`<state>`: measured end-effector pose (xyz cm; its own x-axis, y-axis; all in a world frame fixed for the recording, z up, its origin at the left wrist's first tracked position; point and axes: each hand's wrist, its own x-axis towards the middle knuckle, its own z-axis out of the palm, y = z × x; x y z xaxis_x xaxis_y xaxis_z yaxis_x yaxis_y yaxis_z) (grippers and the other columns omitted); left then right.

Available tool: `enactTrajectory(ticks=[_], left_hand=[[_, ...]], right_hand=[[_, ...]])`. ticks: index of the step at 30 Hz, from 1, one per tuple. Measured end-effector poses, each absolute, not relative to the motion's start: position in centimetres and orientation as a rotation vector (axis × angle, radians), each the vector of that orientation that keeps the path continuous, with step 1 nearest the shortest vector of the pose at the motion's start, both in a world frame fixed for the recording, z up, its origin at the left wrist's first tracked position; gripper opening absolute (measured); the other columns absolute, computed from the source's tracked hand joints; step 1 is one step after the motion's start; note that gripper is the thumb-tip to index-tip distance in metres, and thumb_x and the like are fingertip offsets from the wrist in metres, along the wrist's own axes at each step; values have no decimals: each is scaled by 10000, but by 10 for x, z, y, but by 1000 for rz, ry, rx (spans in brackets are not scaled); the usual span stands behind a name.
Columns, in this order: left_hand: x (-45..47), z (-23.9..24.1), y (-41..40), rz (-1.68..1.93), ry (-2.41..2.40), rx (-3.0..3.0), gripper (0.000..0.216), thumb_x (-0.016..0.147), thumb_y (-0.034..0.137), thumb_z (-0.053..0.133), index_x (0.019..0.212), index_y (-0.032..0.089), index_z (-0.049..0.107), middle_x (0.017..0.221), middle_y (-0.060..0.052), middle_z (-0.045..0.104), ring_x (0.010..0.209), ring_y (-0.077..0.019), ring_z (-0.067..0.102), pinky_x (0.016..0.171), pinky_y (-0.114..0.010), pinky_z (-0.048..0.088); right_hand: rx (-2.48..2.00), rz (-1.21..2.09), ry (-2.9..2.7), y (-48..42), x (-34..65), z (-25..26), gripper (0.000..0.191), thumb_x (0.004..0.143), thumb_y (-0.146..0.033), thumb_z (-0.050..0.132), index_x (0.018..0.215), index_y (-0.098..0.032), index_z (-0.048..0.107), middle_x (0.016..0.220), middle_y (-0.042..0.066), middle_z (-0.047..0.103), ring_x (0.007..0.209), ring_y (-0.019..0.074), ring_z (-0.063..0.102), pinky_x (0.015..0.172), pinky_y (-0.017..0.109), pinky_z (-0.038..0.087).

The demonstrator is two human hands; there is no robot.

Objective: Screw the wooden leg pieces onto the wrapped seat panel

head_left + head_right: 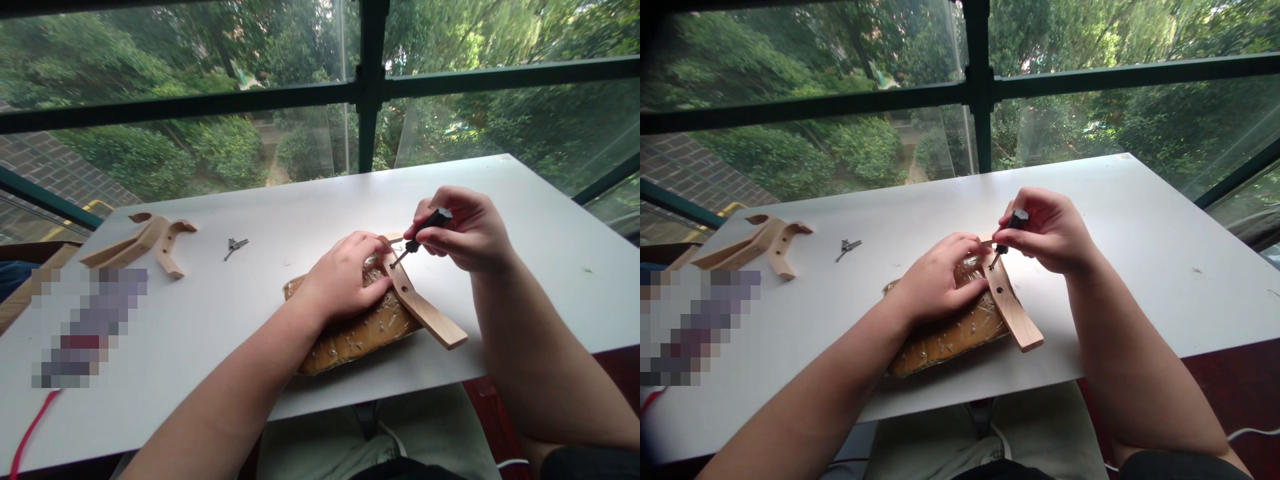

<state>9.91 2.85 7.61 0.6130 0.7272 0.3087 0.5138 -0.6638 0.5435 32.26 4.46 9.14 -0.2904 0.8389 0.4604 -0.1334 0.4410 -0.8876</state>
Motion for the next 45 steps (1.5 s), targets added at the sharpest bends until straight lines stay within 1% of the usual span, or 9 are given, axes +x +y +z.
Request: enactTrajectory(ticks=[4, 7, 10, 15, 19, 26, 31, 37, 45], left_hand=[[99, 76, 28, 741, 987, 2435, 290, 827, 262, 654, 1112, 218, 613, 1220, -67, 615, 1159, -237, 573, 1054, -394, 459], [99, 76, 28, 746, 989, 2431, 290, 832, 260, 652, 1116, 219, 610, 1233, -64, 611, 1170, -237, 569, 1064, -397, 453], [99, 76, 28, 743, 994, 2432, 307, 828, 253, 655, 1129, 221, 605, 1257, -68, 607, 1177, -242, 569, 1069, -403, 453], [98, 75, 28, 738, 996, 2432, 319, 833, 263, 647, 1144, 215, 596, 1307, -71, 592, 1234, -248, 548, 1093, -404, 446], [99, 75, 28, 725, 967, 2425, 342, 841, 253, 634, 1179, 216, 597, 1355, -75, 572, 1288, -245, 523, 1121, -407, 432], [99, 76, 29, 715, 959, 2423, 339, 843, 246, 629, 1178, 209, 595, 1350, -79, 582, 1277, -242, 537, 1115, -402, 442], [99, 76, 29, 696, 977, 2434, 381, 838, 256, 637, 1212, 209, 580, 1358, -83, 577, 1282, -250, 533, 1116, -412, 438], [99, 75, 29, 694, 967, 2437, 319, 847, 276, 630, 1154, 202, 587, 1351, -75, 579, 1272, -241, 538, 1106, -395, 446], [99, 75, 29, 710, 954, 2429, 312, 849, 261, 631, 1155, 211, 593, 1344, -70, 584, 1264, -238, 543, 1108, -390, 441]], right_hand=[[-622, 1083, -1574, 47, 319, 90, 233, 747, -203, 800, 708, -202, 570, 682, -2, 596, 484, 87, 470, 402, 262, 337], [-676, 1080, -1580, 46, 317, 90, 126, 844, -287, 714, 832, -198, 626, 698, 13, 618, 449, 86, 432, 391, 271, 308], [-679, 1076, -1565, 44, 313, 90, 163, 879, -303, 669, 1004, -199, 658, 713, 22, 646, 444, 93, 425, 388, 268, 272], [-612, 1126, -1566, 42, 313, 90, 140, 864, -302, 673, 948, -190, 684, 593, 0, 552, 495, 123, 469, 436, 270, 301], [-556, 1338, -1536, 43, 318, 92, 251, 818, -340, 652, 1000, -168, 676, 682, 39, 600, 608, 158, 520, 482, 276, 331], [-613, 1371, -1598, 42, 323, 95, 189, 902, -296, 617, 1038, -176, 671, 856, 83, 682, 614, 133, 555, 507, 274, 413], [-602, 1287, -1680, 40, 323, 95, 179, 855, -284, 700, 994, -174, 686, 860, 75, 714, 524, 117, 569, 440, 277, 443], [-621, 1217, -1663, 39, 324, 96, 150, 787, -179, 763, 889, -182, 652, 820, 42, 724, 495, 85, 544, 399, 235, 405], [-562, 1171, -1630, 40, 317, 93, 213, 756, -156, 789, 778, -188, 580, 772, 13, 633, 567, 87, 534, 451, 234, 397]])
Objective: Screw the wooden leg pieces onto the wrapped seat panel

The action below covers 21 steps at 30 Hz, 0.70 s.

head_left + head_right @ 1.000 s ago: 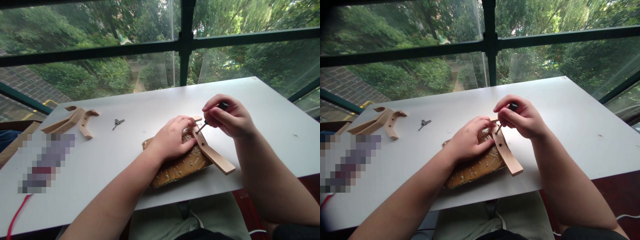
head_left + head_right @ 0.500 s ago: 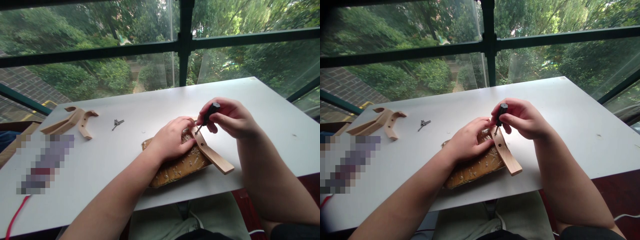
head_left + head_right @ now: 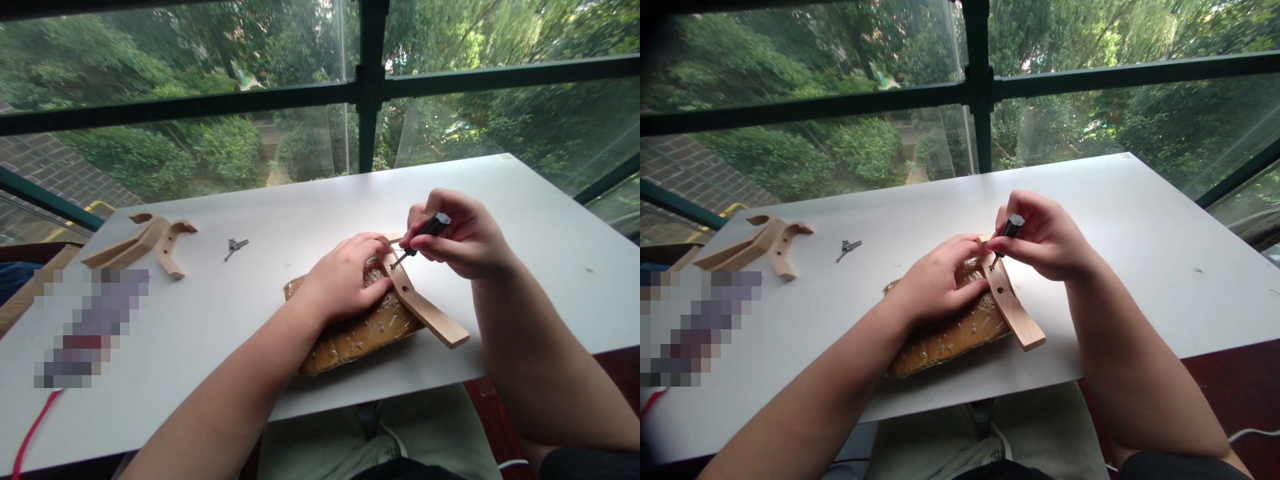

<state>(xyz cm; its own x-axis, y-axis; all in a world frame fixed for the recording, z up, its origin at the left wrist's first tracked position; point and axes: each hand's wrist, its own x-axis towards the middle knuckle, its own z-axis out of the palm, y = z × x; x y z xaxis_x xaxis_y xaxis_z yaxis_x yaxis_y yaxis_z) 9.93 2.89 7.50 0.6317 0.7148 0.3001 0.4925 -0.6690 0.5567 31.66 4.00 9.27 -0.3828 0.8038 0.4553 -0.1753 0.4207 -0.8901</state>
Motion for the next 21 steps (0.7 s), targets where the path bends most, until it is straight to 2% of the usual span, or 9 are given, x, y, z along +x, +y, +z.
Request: enactTrajectory(ticks=[3, 6, 9, 15, 21], left_hand=[[99, 76, 29, 711, 950, 2423, 325, 846, 245, 632, 1167, 213, 593, 1338, -71, 587, 1251, -238, 550, 1102, -392, 445], [99, 76, 29, 709, 953, 2419, 332, 844, 237, 634, 1172, 216, 595, 1337, -66, 585, 1248, -237, 549, 1097, -392, 446], [99, 76, 29, 705, 956, 2420, 311, 844, 241, 634, 1152, 215, 599, 1334, -63, 584, 1255, -235, 543, 1097, -388, 445], [99, 76, 29, 701, 953, 2428, 315, 846, 254, 633, 1156, 215, 593, 1325, -58, 588, 1253, -226, 544, 1098, -378, 440], [98, 76, 29, 691, 965, 2432, 290, 850, 257, 625, 1136, 213, 603, 1327, -55, 587, 1231, -219, 560, 1073, -361, 457]], right_hand=[[-611, 1084, -1630, 40, 312, 92, 142, 814, -227, 748, 876, -182, 629, 752, 19, 613, 544, 93, 503, 443, 251, 378], [-623, 1039, -1625, 40, 310, 92, 194, 867, -260, 691, 1035, -174, 644, 758, 22, 623, 491, 84, 452, 421, 259, 341], [-587, 1074, -1626, 39, 311, 92, 200, 873, -235, 676, 1061, -174, 642, 767, 32, 638, 517, 96, 474, 431, 258, 333], [-526, 1271, -1642, 38, 320, 95, 155, 866, -268, 661, 981, -164, 673, 840, 78, 657, 632, 135, 541, 490, 276, 381], [-579, 1260, -1744, 41, 328, 97, 207, 916, -223, 612, 1102, -152, 671, 939, 112, 706, 758, 184, 652, 558, 304, 518]])
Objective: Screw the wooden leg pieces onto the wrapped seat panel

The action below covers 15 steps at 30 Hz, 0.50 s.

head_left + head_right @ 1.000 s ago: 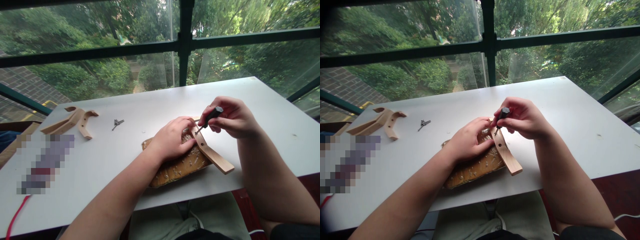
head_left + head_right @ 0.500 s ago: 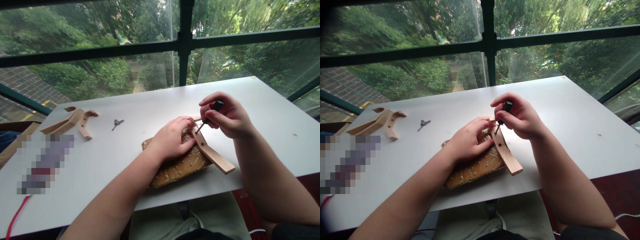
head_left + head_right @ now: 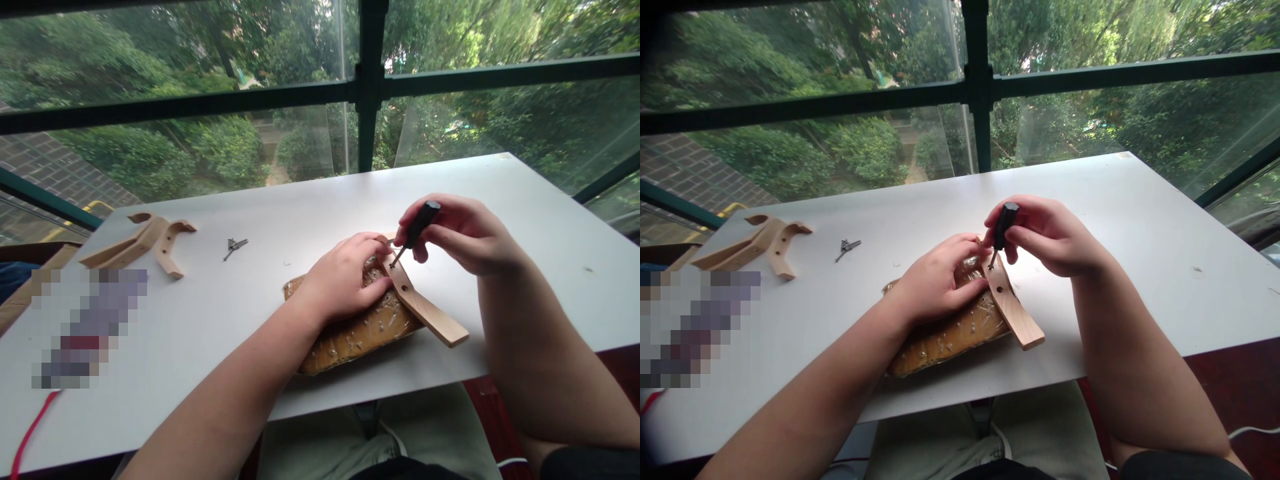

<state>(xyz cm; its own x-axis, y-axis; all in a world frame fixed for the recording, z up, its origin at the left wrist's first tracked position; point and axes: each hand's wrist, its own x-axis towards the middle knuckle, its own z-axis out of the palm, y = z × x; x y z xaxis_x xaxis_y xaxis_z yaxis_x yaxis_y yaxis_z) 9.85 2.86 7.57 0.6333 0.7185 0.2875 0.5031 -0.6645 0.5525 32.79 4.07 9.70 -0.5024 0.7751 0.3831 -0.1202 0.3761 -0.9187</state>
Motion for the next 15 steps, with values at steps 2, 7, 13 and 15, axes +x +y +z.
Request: enactTrajectory(ticks=[2, 7, 13, 15], left_hand=[[98, 76, 28, 691, 961, 2436, 299, 848, 251, 627, 1143, 216, 604, 1328, -51, 586, 1223, -215, 565, 1071, -357, 458], [99, 75, 28, 689, 969, 2444, 285, 848, 253, 629, 1131, 223, 611, 1322, -47, 587, 1205, -215, 573, 1049, -356, 464], [99, 75, 28, 686, 976, 2444, 293, 842, 268, 641, 1130, 224, 609, 1324, -32, 585, 1213, -210, 565, 1061, -355, 457], [99, 74, 28, 688, 973, 2438, 294, 839, 265, 643, 1128, 224, 611, 1323, -35, 586, 1206, -211, 568, 1062, -356, 459]], right_hand=[[-594, 1206, -1773, 40, 329, 97, 212, 900, -209, 642, 1101, -149, 671, 946, 110, 721, 731, 170, 658, 557, 298, 533], [-656, 1177, -1739, 41, 329, 94, 154, 843, -194, 714, 986, -184, 656, 912, 70, 738, 596, 107, 599, 468, 249, 478], [-660, 1140, -1713, 45, 327, 94, 249, 759, -211, 795, 777, -218, 546, 790, 12, 657, 595, 101, 544, 457, 243, 412], [-676, 1119, -1721, 45, 326, 94, 256, 755, -216, 798, 772, -216, 543, 756, 4, 627, 585, 100, 523, 471, 249, 410]])
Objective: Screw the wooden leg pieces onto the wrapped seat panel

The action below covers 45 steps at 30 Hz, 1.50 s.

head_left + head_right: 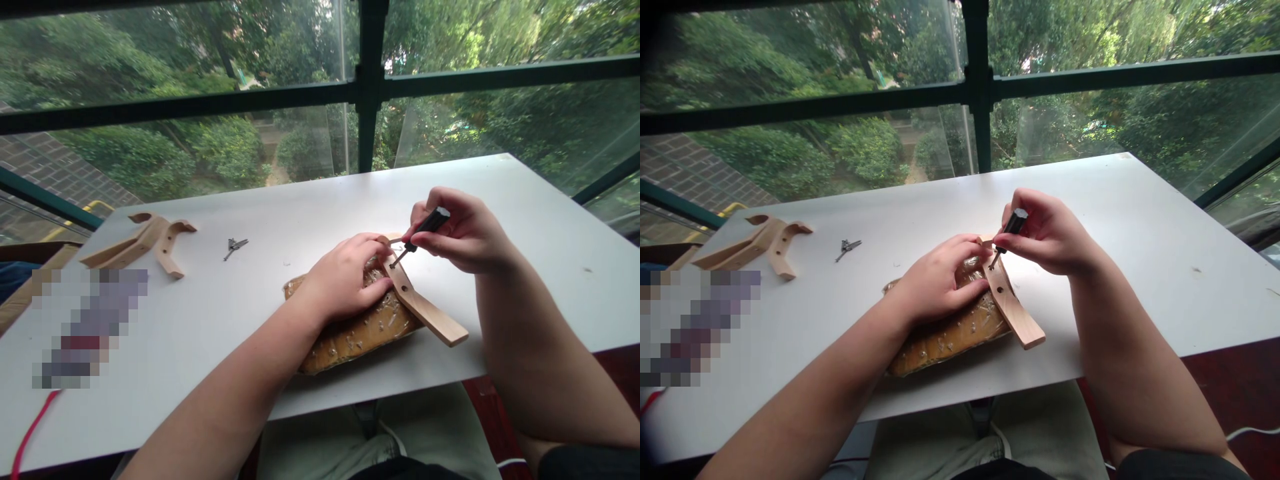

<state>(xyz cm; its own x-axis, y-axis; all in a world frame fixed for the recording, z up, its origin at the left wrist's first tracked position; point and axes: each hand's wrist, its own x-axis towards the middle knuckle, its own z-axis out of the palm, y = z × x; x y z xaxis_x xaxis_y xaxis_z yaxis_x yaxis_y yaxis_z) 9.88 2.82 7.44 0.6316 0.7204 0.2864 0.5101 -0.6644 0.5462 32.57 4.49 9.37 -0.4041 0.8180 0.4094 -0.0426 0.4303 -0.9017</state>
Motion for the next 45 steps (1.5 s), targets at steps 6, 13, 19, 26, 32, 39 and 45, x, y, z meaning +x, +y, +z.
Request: enactTrajectory(ticks=[6, 13, 19, 26, 32, 39, 45], left_hand=[[99, 76, 28, 692, 967, 2431, 275, 847, 261, 632, 1119, 221, 621, 1331, -53, 583, 1221, -224, 565, 1072, -371, 458], [99, 77, 27, 680, 986, 2449, 262, 861, 278, 623, 1116, 219, 631, 1328, -63, 585, 1245, -233, 556, 1060, -369, 465], [99, 78, 27, 676, 975, 2447, 251, 858, 266, 626, 1104, 221, 641, 1318, -61, 585, 1226, -224, 566, 1071, -353, 458], [99, 77, 27, 670, 981, 2433, 282, 858, 271, 621, 1137, 236, 636, 1325, -50, 580, 1205, -221, 575, 1052, -365, 473], [99, 77, 27, 674, 981, 2432, 293, 856, 278, 622, 1146, 240, 633, 1319, -50, 582, 1197, -224, 579, 1037, -364, 483], [99, 78, 27, 671, 973, 2435, 281, 847, 261, 633, 1128, 235, 641, 1310, -55, 587, 1195, -232, 580, 1043, -371, 480], [99, 77, 27, 682, 972, 2436, 276, 852, 259, 627, 1126, 235, 639, 1311, -50, 586, 1204, -224, 572, 1062, -369, 469]], right_hand=[[-643, 1093, -1666, 44, 318, 91, 132, 872, -231, 671, 987, -177, 635, 763, 30, 645, 514, 97, 504, 432, 258, 378], [-574, 1227, -1626, 43, 319, 90, 147, 848, -228, 672, 982, -171, 657, 713, 32, 636, 552, 119, 517, 451, 256, 343], [-534, 1356, -1610, 46, 326, 89, 150, 858, -205, 617, 985, -152, 678, 780, 59, 671, 592, 130, 550, 493, 265, 390], [-544, 1331, -1688, 46, 328, 90, 240, 905, -282, 640, 1092, -139, 685, 918, 113, 720, 725, 173, 651, 532, 276, 499], [-557, 1271, -1722, 46, 331, 92, 208, 873, -213, 685, 1066, -136, 687, 915, 108, 737, 641, 133, 629, 485, 254, 482], [-653, 1227, -1660, 45, 328, 93, 175, 772, -207, 782, 886, -184, 652, 826, 42, 718, 505, 79, 521, 407, 237, 402], [-641, 1167, -1649, 46, 322, 92, 175, 757, -192, 791, 817, -188, 627, 788, 29, 678, 513, 77, 503, 409, 239, 369]])
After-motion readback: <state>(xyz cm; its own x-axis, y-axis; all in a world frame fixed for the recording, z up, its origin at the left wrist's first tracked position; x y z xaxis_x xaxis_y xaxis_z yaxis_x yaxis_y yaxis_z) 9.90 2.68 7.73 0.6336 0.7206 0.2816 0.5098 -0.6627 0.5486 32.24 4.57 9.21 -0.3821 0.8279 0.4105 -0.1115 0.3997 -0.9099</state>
